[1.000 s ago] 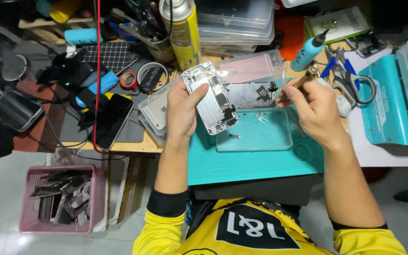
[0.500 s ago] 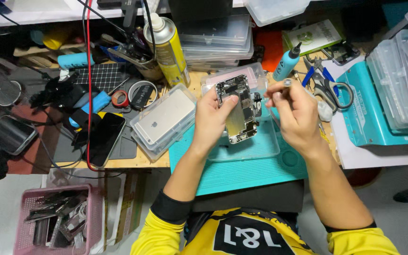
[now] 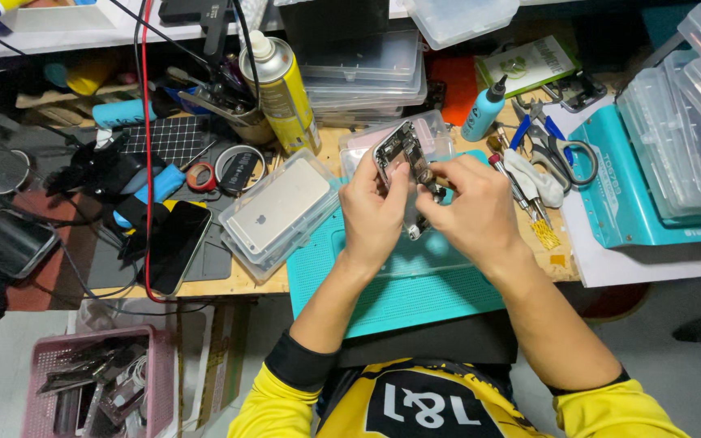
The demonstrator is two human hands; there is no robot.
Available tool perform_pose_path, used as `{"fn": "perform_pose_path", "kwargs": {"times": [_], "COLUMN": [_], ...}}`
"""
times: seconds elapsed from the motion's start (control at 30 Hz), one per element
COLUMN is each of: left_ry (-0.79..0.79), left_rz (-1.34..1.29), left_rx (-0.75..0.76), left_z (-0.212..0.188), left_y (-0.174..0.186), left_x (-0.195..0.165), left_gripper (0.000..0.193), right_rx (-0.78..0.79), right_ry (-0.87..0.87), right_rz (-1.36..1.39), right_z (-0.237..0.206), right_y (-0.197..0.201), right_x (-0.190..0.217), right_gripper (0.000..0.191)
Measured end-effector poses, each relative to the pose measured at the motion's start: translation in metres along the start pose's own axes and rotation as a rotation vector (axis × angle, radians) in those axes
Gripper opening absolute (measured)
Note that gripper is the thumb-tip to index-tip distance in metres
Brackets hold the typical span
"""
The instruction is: The person repairs a disassembled smartphone at a workbench, holding the phone chassis in one hand while using a screwdriver to remove and tighten small screws and reposition internal components. They turn the phone over to work on different sides and set it down on the mat between steps.
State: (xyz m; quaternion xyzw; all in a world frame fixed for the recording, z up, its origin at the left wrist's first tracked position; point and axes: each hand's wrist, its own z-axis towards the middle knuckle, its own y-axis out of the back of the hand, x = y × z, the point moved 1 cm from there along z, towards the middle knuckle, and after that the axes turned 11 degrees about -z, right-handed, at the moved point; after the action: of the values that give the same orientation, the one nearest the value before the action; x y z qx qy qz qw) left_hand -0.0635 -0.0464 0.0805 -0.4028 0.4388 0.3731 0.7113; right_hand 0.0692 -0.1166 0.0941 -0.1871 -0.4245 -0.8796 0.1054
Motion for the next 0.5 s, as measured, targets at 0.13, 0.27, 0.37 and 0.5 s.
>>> {"fn": "perform_pose_path", "kwargs": {"times": [0.13, 0.27, 0.37, 0.5], "left_ry": [0.008, -0.029, 0.107, 0.219], "left_rz": [0.033, -0.084, -0.271, -0.365], "left_rx": [-0.035, 0.004, 0.038, 0.088], "left_z": [0.001, 0.009, 0.009, 0.008], "left_y": [0.005, 0.020, 0.029, 0.027], "left_x": [0.004, 0.012, 0.015, 0.016], "left_gripper": [0.025, 0.021, 0.022, 0.022], "right_rx": [-0.025, -0.003, 0.012, 0.034], "right_ry": [-0.002, -0.097, -0.322, -0.391], "right_rz": [-0.025, 0.245, 0.597, 1.086], "right_z": [-0.001, 0.003, 0.007, 0.016], "right_y": [-0.007, -0.001, 0.010, 0.020], "right_x": [0.009, 0.008, -0.001, -0.014], "right_gripper": [0.028, 0.020, 0.025, 0.037]}}
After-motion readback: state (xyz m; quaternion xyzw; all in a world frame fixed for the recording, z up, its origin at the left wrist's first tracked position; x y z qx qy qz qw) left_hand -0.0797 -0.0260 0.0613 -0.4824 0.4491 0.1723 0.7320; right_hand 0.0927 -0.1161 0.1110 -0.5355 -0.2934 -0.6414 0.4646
